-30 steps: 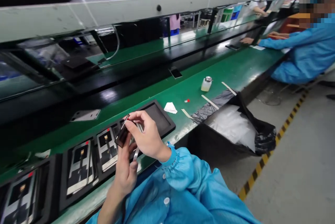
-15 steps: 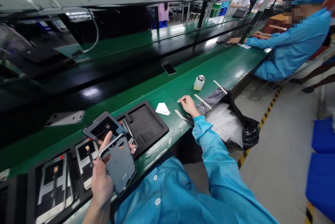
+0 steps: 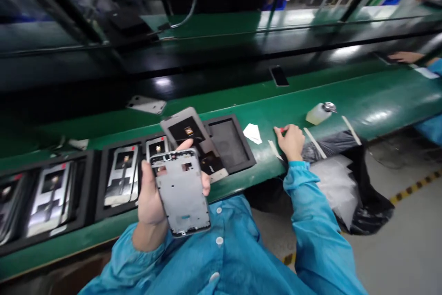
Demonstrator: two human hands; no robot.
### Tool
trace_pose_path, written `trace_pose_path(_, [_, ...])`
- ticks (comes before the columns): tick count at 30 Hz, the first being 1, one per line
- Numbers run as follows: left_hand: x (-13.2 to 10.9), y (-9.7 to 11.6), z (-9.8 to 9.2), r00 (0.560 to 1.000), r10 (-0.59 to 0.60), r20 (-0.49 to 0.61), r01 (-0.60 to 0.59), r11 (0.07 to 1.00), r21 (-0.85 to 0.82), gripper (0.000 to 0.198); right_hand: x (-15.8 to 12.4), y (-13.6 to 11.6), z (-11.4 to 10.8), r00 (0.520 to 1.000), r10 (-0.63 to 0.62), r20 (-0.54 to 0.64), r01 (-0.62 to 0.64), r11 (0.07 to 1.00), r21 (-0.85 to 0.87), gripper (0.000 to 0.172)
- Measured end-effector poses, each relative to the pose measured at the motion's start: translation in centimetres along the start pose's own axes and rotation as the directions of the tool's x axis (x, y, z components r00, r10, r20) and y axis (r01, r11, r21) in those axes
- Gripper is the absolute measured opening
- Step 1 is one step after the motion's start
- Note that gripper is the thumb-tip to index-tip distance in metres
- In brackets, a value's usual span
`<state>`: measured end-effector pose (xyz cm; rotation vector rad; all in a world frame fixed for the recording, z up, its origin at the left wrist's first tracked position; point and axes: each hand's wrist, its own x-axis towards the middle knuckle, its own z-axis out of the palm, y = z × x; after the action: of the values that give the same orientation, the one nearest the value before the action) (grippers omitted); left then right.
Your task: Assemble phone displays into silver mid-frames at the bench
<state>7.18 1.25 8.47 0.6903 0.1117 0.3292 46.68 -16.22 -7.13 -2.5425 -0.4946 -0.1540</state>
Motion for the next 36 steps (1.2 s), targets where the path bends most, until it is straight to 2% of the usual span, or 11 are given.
trace_pose_path(4, [-0.8, 0.7, 2.1, 0.999, -0.028, 0.034, 0.031, 0.997, -0.066, 0.121, 0.7, -1.6, -1.0, 0.999, 0.007, -0.039, -0.005, 0.999, 0.041, 0.037])
trace_pose_path(7, [-1.7, 1.3, 3.2, 0.999, -0.041, 0.004, 0.041, 0.995, -0.085, 0.122, -1.0, -4.9, -2.2, 0.995, -0.050, -0.087, 0.061, 0.990, 0.131, 0.054])
trace_pose_path(9, [-2.0, 1.6, 3.7, 0.999, -0.047, 0.011, 0.048, 0.993, -0.108, 0.122, -4.2, -7.9, -3.4, 0.986, -0.149, -0.070, 0.164, 0.939, 0.303, 0.072])
trace_pose_path(10, [-2.0, 1.6, 3.9, 0.998, -0.054, 0.013, 0.055, 0.992, -0.113, 0.122, -6.2, -9.6, -4.3, 0.968, -0.249, -0.022, 0.225, 0.827, 0.516, 0.078])
trace_pose_path(13, [-1.5, 1.6, 4.1, 0.998, -0.066, 0.015, 0.067, 0.991, -0.118, 0.120, -11.9, -14.4, -7.3, 0.821, -0.534, 0.205, 0.085, 0.468, 0.879, 0.077])
trace_pose_path(17, [-0.8, 1.3, 4.0, 0.998, -0.053, 0.015, 0.054, 0.992, -0.114, 0.121, -15.2, -18.6, -10.0, 0.572, -0.681, 0.457, -0.180, 0.439, 0.880, 0.066])
trace_pose_path(20, [-1.0, 1.3, 4.0, 0.999, -0.002, -0.033, 0.000, 0.997, -0.077, 0.117, -15.5, -18.8, -9.7, 0.499, -0.680, 0.537, -0.310, 0.439, 0.843, 0.064])
trace_pose_path(22, [-1.5, 1.4, 4.1, 0.997, 0.043, -0.066, -0.046, 0.998, -0.048, 0.112, -15.6, -17.7, -8.9, 0.519, -0.654, 0.550, -0.355, 0.420, 0.835, 0.063])
trace_pose_path(28, [-2.8, 1.6, 4.5, 0.985, 0.117, -0.123, -0.122, 0.992, -0.035, 0.101, -17.0, -14.1, -7.4, 0.724, -0.491, 0.484, -0.369, 0.318, 0.873, 0.052])
trace_pose_path(32, [-3.3, 1.9, 4.8, 0.975, 0.130, -0.181, -0.128, 0.992, 0.024, 0.097, -17.4, -14.3, -7.1, 0.772, -0.461, 0.437, -0.353, 0.260, 0.899, 0.066])
trace_pose_path(36, [-3.7, 1.9, 5.0, 0.989, 0.106, -0.102, -0.104, 0.994, 0.023, 0.097, -17.2, -15.5, -7.4, 0.786, -0.490, 0.376, -0.322, 0.194, 0.927, 0.070])
